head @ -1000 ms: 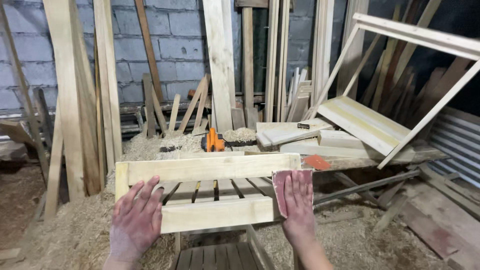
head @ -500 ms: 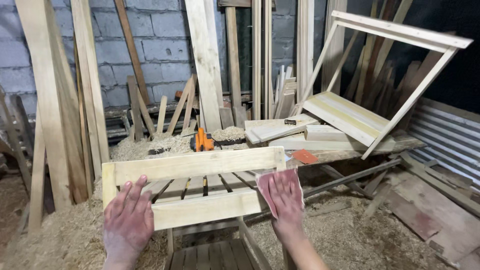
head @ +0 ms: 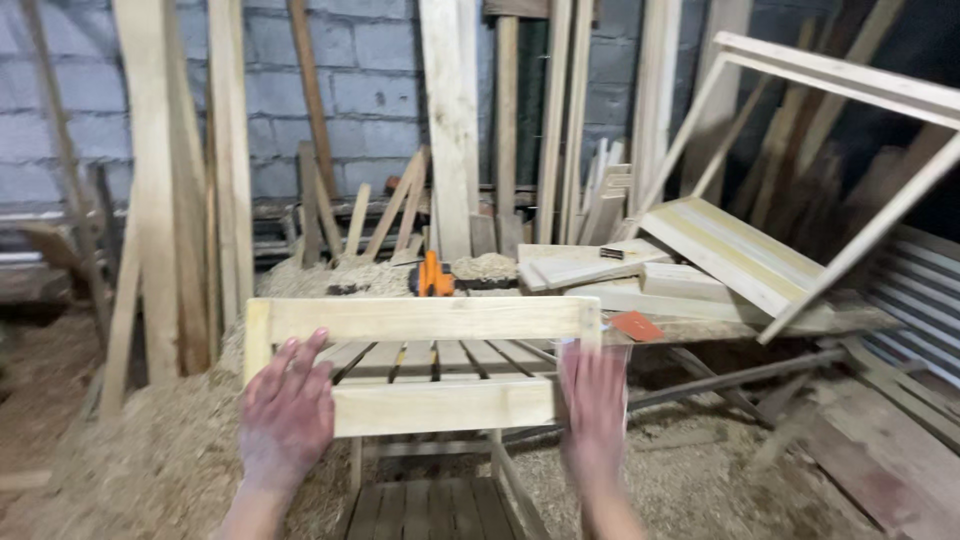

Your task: The person sands a slatted wooden rack frame with a piece of sandpaper, rubbing the rails, edges and slats by hand while steadying the frame with the other hand. They rotate and reposition the frame to reach different sides and continue sanding the surfaces and edges.

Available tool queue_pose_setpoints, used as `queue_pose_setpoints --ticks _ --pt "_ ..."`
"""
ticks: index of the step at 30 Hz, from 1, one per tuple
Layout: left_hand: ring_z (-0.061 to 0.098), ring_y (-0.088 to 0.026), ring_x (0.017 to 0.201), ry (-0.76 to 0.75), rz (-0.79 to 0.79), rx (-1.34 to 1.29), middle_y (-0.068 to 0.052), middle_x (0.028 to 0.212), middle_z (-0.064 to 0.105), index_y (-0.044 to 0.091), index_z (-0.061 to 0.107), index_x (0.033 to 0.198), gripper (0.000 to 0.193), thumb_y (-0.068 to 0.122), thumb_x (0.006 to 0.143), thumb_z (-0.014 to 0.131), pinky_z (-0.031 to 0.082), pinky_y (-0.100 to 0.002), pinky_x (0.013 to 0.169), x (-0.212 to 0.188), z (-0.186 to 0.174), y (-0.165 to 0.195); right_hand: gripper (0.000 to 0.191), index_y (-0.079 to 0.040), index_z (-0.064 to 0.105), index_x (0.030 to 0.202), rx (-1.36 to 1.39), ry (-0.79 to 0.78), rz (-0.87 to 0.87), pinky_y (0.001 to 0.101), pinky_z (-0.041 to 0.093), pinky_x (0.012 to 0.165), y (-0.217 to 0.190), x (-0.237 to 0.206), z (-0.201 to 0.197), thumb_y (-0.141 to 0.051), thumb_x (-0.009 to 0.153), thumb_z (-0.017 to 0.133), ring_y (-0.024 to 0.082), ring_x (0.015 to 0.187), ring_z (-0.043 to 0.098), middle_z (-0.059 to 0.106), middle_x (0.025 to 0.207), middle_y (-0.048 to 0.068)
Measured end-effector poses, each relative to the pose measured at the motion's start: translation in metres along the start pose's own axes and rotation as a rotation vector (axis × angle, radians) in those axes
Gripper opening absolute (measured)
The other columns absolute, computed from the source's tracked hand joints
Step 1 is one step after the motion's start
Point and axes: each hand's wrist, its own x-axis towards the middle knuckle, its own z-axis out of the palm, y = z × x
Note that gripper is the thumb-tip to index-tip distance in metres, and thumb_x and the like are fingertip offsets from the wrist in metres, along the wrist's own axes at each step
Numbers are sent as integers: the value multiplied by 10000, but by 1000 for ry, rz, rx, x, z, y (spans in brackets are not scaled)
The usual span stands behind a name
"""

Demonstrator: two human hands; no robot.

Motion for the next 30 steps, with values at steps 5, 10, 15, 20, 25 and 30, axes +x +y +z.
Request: queue_pose_setpoints --ticks 5,10,15,20,25,30 --pt "361 -157 1462 -91 27 56 79 1584 409 195 689 1147 284 295 920 551 321 -385 1190 7 -6 -1 757 -105 348 1602 177 18 92 474 140 1326 10 92 25 39 872 489 274 1598 219 271 1703 125" --pt "303 -171 1469 -91 60 107 52 1605 355 180 674 1221 367 303 901 545 284 -420 1186 10 -7 -4 876 -72 324 1588 113 -80 82 463 69 1273 -11 68 7 18 755 579 242 1563 137 222 1691 116" --pt "307 -158 1468 -103 10 53 83 1609 342 184 671 1162 297 289 913 546 294 -415 1166 8 -1 -2 963 -204 305 1582 67 -384 177 436 26 1309 -5 121 25 22 704 629 182 1588 82 188 1694 -38" --pt "292 -164 1493 -112 23 -42 81 1634 337 197 656 1161 250 285 965 528 261 -402 1203 6 -3 -10 943 -211 286 1607 -7 -289 0 492 -18 1290 -22 86 27 60 753 579 244 1595 18 159 1714 -4" --pt "165 -195 1536 -176 244 -18 64 1660 242 253 510 1401 465 426 970 485 110 -444 1229 2 -10 -38 836 -251 293 1629 -231 -293 -192 482 -55 1292 -21 83 7 87 889 489 235 1597 -83 78 1735 -3" --pt "58 -215 1561 -3 137 -123 9 1695 121 224 240 1593 669 503 998 366 31 -498 1236 -2 -2 -54 668 -273 444 1534 291 -141 128 429 -36 1305 -99 105 12 83 969 438 253 1618 4 181 1738 13"
